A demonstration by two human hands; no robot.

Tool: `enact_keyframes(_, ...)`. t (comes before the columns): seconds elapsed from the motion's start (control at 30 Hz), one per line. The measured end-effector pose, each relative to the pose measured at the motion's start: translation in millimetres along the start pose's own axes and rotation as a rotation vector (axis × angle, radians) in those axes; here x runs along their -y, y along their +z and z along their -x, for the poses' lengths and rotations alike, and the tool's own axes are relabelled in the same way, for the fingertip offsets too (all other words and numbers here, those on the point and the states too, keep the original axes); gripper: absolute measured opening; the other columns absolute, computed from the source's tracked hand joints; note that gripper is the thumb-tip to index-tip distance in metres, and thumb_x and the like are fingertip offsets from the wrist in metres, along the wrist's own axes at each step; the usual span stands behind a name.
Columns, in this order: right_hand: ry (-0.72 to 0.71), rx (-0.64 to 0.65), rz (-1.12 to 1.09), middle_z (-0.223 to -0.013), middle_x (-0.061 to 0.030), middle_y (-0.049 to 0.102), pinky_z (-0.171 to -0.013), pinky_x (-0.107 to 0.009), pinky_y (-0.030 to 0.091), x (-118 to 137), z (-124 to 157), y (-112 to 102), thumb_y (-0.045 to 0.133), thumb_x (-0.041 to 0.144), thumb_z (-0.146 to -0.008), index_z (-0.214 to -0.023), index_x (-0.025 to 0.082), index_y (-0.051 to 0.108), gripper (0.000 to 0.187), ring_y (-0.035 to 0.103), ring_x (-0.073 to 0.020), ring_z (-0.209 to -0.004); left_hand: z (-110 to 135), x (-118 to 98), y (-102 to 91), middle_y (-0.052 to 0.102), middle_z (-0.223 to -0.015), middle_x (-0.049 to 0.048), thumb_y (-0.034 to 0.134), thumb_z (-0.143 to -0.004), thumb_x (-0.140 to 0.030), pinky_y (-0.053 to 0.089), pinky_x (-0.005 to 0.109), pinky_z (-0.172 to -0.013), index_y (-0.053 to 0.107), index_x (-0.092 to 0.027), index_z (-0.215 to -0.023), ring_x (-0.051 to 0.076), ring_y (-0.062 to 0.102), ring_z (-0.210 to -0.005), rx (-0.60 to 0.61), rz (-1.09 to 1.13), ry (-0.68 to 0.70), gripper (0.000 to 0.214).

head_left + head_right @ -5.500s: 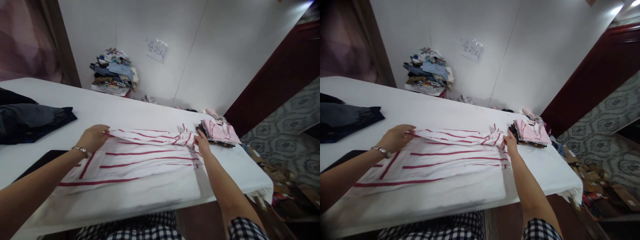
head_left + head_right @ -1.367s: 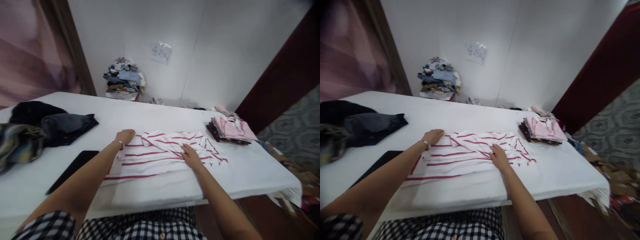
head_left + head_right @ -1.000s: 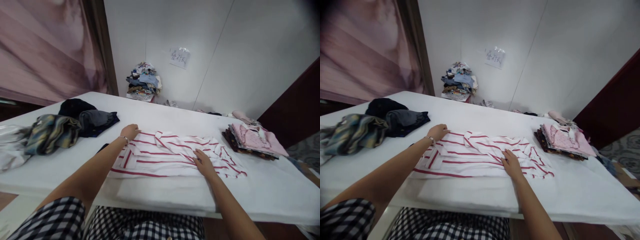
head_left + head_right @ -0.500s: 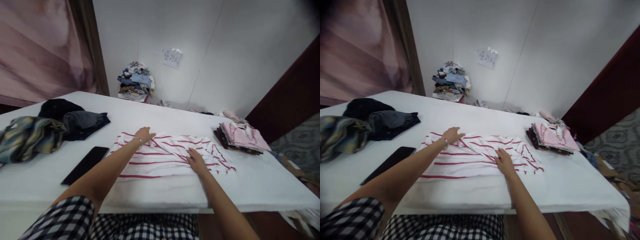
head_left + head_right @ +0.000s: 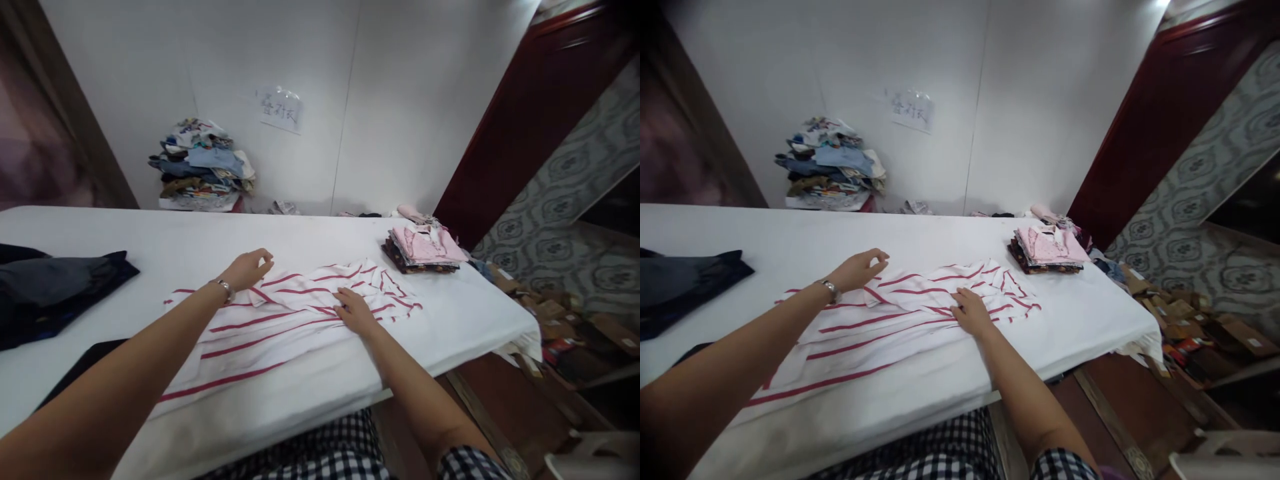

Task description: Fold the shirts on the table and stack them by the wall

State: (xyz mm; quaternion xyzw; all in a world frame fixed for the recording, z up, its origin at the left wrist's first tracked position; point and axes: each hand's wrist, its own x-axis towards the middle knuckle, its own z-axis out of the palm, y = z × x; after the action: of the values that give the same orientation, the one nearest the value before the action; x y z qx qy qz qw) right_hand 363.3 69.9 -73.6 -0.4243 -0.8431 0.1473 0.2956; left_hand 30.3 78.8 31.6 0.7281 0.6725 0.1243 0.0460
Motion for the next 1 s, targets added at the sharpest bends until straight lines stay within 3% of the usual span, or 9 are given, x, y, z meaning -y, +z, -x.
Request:
enact_keyframes(0.17,-0.001,-0.003,0.004,-0.133,-0.0104,0.058,-0.108,-0.048,0.037,-3.3,0.1,1.7,0.057,0.032,-0.085,-0.122,0.024,0.064,0.038,0.049,-0.0267,-0.127,-3.9,4.5,18.7,0.058,-0.131,0.0120,0.046,-0.082,-0.043,0.044,0.033,-0.092,0.044,-0.018,-0.137,0.025,0.056,-0.115,0.117,-0.100,-0.106,0.060)
enact_keyframes(0.33,0.012,-0.001,-0.011,-0.133,-0.0116,0.058,-0.108,-0.049,0.036,-2.9,-0.8,1.1,0.057,0.032,-0.084,-0.121,0.023,0.065,0.038,0.049,-0.0273,-0.128,-6.1,-0.8,35.3,0.066,-0.117,0.0133,0.052,-0.076,-0.034,0.043,0.040,-0.092,0.063,-0.020,-0.116,0.029,0.058,-0.111,0.135,-0.160,-0.093,0.044)
enact_keyframes(0.43,0.018,-0.003,-0.026,-0.133,-0.0109,0.058,-0.109,-0.048,0.036,-0.4,-0.8,0.7,0.058,0.031,-0.084,-0.121,0.023,0.064,0.038,0.050,-0.0269,-0.127,-5.2,-9.0,24.2,0.067,-0.110,0.0145,0.050,-0.077,-0.032,0.041,0.044,-0.093,0.070,-0.019,-0.095,0.031,0.057,-0.109,0.071,-0.176,-0.021,0.030)
enact_keyframes(0.6,0.118,-0.069,-0.197,-0.132,-0.0084,0.059,-0.105,-0.046,0.041,1.3,3.2,-1.7,0.060,0.032,-0.081,-0.130,0.025,0.056,0.050,0.054,-0.0261,-0.122,16.9,-31.0,-13.0,0.067,-0.105,0.0088,0.051,-0.077,-0.032,0.035,0.041,-0.102,0.066,-0.021,-0.091,0.024,0.057,-0.106,-0.065,-0.120,0.174,0.023)
enact_keyframes(0.7,0.194,-0.255,-0.364,-0.125,-0.0068,0.064,-0.102,-0.042,0.044,-3.1,1.0,-16.6,0.051,0.029,-0.083,-0.122,0.023,0.062,0.040,0.058,-0.0234,-0.117,46.1,-49.6,-26.9,0.069,-0.101,0.0056,0.052,-0.076,-0.027,0.023,0.046,-0.112,0.062,-0.022,-0.083,0.024,0.055,-0.114,-0.156,-0.064,0.355,0.013)
enact_keyframes(0.8,0.219,-0.452,-0.373,-0.118,-0.0068,0.068,-0.101,-0.040,0.045,-10.0,-13.3,-42.6,0.045,0.024,-0.081,-0.112,0.020,0.066,0.037,0.060,-0.0220,-0.112,74.9,-65.2,-27.2,0.070,-0.101,0.0038,0.048,-0.079,-0.019,0.011,0.050,-0.116,0.060,-0.023,-0.079,0.024,0.045,-0.128,-0.161,-0.059,0.483,0.012)
enact_keyframes(0.9,0.203,-0.418,-0.316,-0.123,-0.0046,0.065,-0.101,-0.039,0.044,-15.8,-38.3,-64.1,0.045,0.019,-0.076,-0.114,0.022,0.066,0.043,0.058,-0.0207,-0.114,95.7,-72.9,-16.1,0.070,-0.091,0.0052,0.044,-0.082,-0.015,0.015,0.052,-0.115,0.060,-0.022,-0.079,0.023,0.055,-0.114,-0.153,-0.059,0.537,0.018)
enact_keyframes(1.0,0.139,-0.234,-0.265,-0.130,-0.0025,0.061,-0.108,-0.039,0.038,-19.4,-65.6,-70.2,0.043,0.010,-0.067,-0.119,0.023,0.064,0.057,0.052,-0.0194,-0.124,112.2,-77.2,-0.6,0.065,-0.076,0.0038,0.042,-0.085,-0.015,0.026,0.052,-0.110,0.058,-0.022,-0.078,0.019,0.060,-0.079,-0.147,-0.058,0.585,0.019)
